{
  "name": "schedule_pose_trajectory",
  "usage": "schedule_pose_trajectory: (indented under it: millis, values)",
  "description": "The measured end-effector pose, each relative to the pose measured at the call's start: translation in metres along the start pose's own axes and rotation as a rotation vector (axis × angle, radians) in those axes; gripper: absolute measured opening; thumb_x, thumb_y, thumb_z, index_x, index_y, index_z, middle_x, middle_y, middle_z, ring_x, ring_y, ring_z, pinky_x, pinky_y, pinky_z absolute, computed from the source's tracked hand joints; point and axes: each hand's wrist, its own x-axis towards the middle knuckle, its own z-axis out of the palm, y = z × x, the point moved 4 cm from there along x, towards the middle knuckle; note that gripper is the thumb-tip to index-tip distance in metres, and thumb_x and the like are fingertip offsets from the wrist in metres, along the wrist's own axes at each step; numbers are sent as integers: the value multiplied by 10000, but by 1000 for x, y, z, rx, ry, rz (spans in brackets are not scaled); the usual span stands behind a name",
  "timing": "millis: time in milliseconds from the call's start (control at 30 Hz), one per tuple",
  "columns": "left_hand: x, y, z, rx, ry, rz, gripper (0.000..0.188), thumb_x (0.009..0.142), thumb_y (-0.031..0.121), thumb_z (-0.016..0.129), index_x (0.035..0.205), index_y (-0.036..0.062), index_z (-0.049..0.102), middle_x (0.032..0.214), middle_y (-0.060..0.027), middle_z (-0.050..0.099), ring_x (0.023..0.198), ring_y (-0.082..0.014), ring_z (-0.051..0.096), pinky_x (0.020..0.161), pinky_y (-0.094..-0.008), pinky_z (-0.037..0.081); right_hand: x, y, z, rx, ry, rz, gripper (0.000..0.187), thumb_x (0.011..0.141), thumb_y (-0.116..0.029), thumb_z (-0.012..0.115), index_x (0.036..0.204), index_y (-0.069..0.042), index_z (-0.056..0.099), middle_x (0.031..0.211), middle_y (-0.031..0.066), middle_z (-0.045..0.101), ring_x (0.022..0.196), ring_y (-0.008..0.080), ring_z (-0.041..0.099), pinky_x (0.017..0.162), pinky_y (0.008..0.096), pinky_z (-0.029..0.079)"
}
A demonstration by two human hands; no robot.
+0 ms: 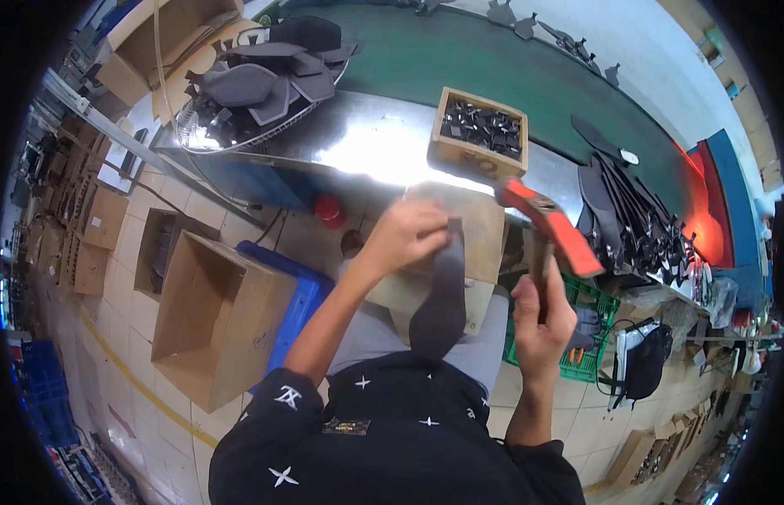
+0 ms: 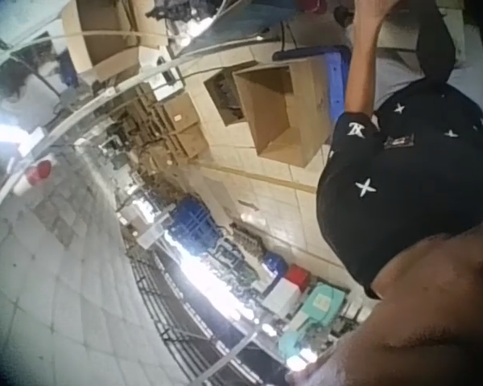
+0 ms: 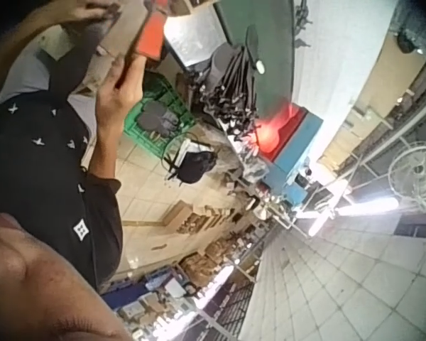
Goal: Hammering small components onto shoe soles at a workbench.
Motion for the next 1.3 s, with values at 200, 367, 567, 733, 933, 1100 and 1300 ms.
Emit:
schedule_pose_trajectory:
  millis: [200,367,567,733,933,1100,1300]
  values:
    - [-50,98,-31,-457,-185,-66,204,849,127,708,994,-14,738,832,-109,684,746,-195,668,671,-294,507,25,38,34,-393,-189,-361,509,907,-27,620,1397,-32,485,918,171,599,732,348,618,628,371,506]
    - [-67,121,-31,-757,-298,-259,203,887,148,695,1003,-11,745,837,-85,619,782,-167,584,698,-282,448,30,11,32,-362,-528,-497,442,904,-151,639,1326,-42,570,1093,138,648,967,322,639,820,439,496]
    - [-79,138,-24,-1123,-433,-238,306,929,243,683,851,-53,673,697,-70,546,659,-130,489,592,-303,369,21,-40,25,500,-989,-500,378,905,-324,669,1014,38,671,995,159,666,907,323,630,797,385,499]
    - [-82,146,-17,-1255,-757,-218,255,957,222,631,1017,-3,736,884,-123,720,791,-191,680,704,-286,492,14,-48,26,615,-1094,-566,435,899,-390,687,821,37,654,769,134,627,709,270,591,615,374,483]
    - [-85,157,-28,-1150,-684,-75,223,934,198,662,965,-11,730,844,-138,697,730,-226,668,635,-307,485,6,-55,23,747,-1084,-687,366,874,-284,730,834,70,645,800,152,616,554,272,547,433,315,409]
    - [-86,148,-43,-881,-509,-135,181,861,177,732,878,-3,730,838,-172,682,724,-268,675,601,-323,503,6,-64,16,546,-906,-548,359,842,-220,742,1036,79,693,1049,252,689,897,372,703,842,468,539]
    - [-67,142,-28,-702,-297,-104,328,923,290,630,1101,21,688,957,-186,691,791,-291,678,721,-341,534,-11,-49,-3,381,-502,-375,285,783,28,619,1054,72,697,992,213,720,1021,358,698,1009,586,446]
